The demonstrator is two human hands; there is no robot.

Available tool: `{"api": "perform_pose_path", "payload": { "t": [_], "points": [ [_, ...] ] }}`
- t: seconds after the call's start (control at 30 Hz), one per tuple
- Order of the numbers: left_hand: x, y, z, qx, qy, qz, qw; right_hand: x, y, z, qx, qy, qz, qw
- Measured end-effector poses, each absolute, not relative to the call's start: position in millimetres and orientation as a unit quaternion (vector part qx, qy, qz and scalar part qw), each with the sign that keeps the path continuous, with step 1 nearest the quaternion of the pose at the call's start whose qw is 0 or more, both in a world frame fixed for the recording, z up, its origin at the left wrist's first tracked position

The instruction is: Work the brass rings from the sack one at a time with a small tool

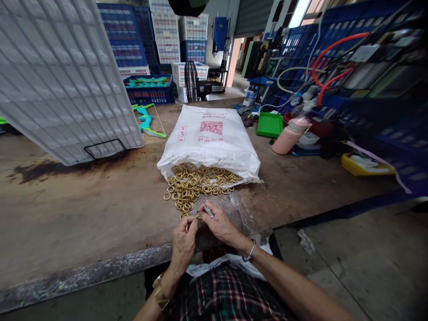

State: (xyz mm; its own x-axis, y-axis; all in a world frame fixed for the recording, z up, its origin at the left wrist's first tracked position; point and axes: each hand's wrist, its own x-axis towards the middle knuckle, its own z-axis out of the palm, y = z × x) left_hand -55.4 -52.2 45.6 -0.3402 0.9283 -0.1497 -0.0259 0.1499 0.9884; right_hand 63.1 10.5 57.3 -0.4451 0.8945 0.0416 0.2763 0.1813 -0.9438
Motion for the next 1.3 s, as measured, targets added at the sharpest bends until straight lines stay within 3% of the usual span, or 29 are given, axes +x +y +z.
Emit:
{"api": "perform_pose_path", "payload": {
  "t": [0.1,0.23,0.33,0.53,0.77,0.9,1.0,1.3],
  "points": [
    [-57,-52,47,0.454,0.632,0.528,0.340,64,11,59,-0.447,-0.703,0.474,0.284],
    [-57,-53,46,0.494,0.619,0.518,0.324,64,10,58,-0.445,-0.688,0.520,0.243],
    [-56,-53,47,0.480,0.602,0.518,0.373,64,11,54,-0.442,-0.662,0.553,0.246],
    [-54,-55,46,0.317,0.572,0.492,0.574,63,10,54,-0.461,-0.667,0.523,0.264],
    [-53,-58,55,0.253,0.484,0.537,0.643,64,9,56,-0.420,-0.655,0.569,0.267],
    [-52,-57,60,0.230,0.477,0.557,0.640,67,9,56,-0.468,-0.709,0.454,0.268],
    [-52,-57,59,0.234,0.484,0.561,0.630,70,4,54,-0.442,-0.787,0.372,0.217],
    [-55,-59,53,0.244,0.500,0.558,0.615,68,-4,50,-0.416,-0.865,0.234,0.158]
  ]
}}
